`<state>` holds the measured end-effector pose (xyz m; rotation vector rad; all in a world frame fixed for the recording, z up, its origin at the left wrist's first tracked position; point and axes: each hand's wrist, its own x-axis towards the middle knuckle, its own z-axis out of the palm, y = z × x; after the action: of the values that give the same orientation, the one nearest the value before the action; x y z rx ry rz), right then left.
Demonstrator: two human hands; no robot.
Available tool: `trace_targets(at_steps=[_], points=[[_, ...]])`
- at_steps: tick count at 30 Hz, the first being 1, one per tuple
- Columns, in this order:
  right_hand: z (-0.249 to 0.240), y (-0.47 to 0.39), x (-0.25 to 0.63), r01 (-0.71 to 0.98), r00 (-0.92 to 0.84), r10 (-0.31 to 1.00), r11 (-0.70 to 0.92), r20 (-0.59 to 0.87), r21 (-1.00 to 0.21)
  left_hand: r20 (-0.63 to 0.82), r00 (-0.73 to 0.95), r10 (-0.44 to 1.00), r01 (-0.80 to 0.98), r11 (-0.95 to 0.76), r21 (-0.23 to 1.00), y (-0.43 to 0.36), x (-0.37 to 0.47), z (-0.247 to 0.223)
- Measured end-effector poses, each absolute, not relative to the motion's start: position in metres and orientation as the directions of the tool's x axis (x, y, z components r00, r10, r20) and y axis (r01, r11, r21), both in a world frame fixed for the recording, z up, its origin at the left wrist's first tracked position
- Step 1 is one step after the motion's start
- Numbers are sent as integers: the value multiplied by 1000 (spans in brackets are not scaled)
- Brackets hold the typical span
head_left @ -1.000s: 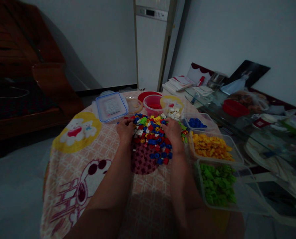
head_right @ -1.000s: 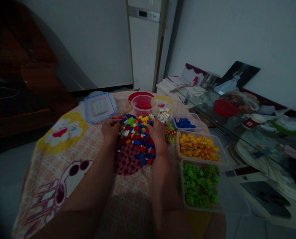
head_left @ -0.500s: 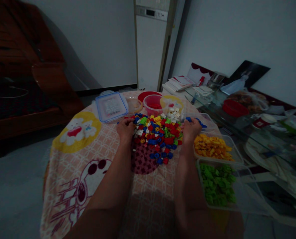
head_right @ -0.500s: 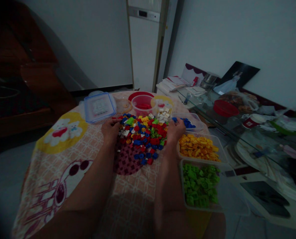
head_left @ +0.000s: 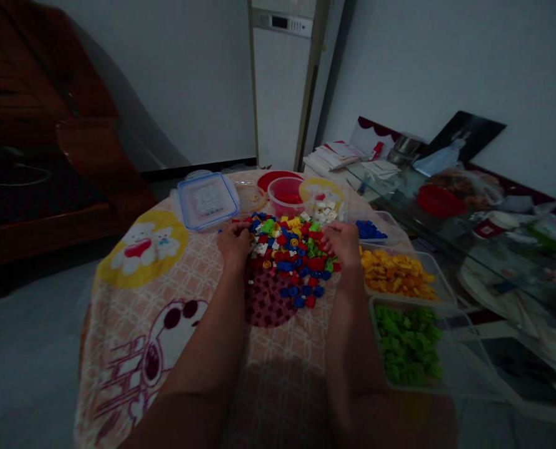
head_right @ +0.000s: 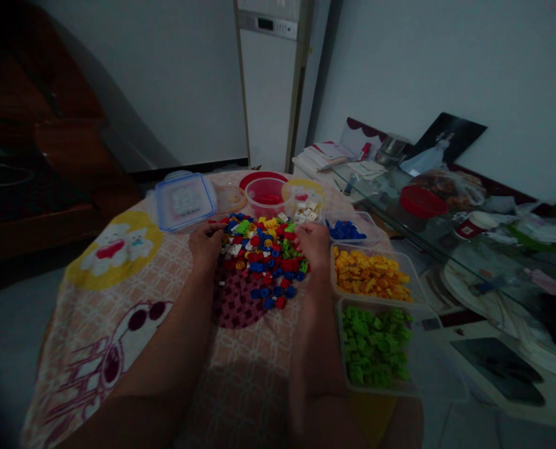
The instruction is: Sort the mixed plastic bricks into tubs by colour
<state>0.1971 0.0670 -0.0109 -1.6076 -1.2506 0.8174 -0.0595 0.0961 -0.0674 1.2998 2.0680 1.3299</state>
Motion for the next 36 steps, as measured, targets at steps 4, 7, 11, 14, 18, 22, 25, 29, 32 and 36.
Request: trace_targets(at_steps=[4, 7, 11, 14, 18, 22, 25, 29, 32, 36], points=[[-5, 57, 186, 406, -92, 990, -57, -103, -912, 186, -505, 843, 511, 118, 851, 96, -60, -67], [-6, 55, 181, 450, -236, 956, -51, -173, -892, 169, -515, 841, 501, 135, 855, 96, -59, -67], [-7, 56, 177, 503, -270, 938, -54, -217, -863, 166, -517, 840, 496, 135, 858, 97, -59, -69], [-4, 56, 179, 520, -167, 970, -65, -176, -851, 175, -512, 841, 491, 120, 863, 98, -60, -72], [0, 56, 188, 547, -2, 991, -111, -134, -830, 184, -509, 841, 499, 113, 859, 98, -61, -73], [1, 56, 192, 542, 100, 989, -142, -104, -829, 168, -514, 841, 500, 135, 856, 97, -60, -68], [1, 56, 189, 586, 44, 990, -133, -133, -799, 168, -510, 843, 505, 136, 852, 96, -59, -67], [6, 55, 177, 756, -55, 976, -98, -212, -647, 176, -501, 847, 516, 130, 846, 95, -59, -67], [12, 55, 165, 898, -68, 979, -24, -192, -440, 168, -510, 844, 508, 138, 850, 96, -59, -67], [16, 54, 154, 974, -57, 988, 24, -144, -225, 165, -511, 843, 503, 139, 853, 97, -59, -68]])
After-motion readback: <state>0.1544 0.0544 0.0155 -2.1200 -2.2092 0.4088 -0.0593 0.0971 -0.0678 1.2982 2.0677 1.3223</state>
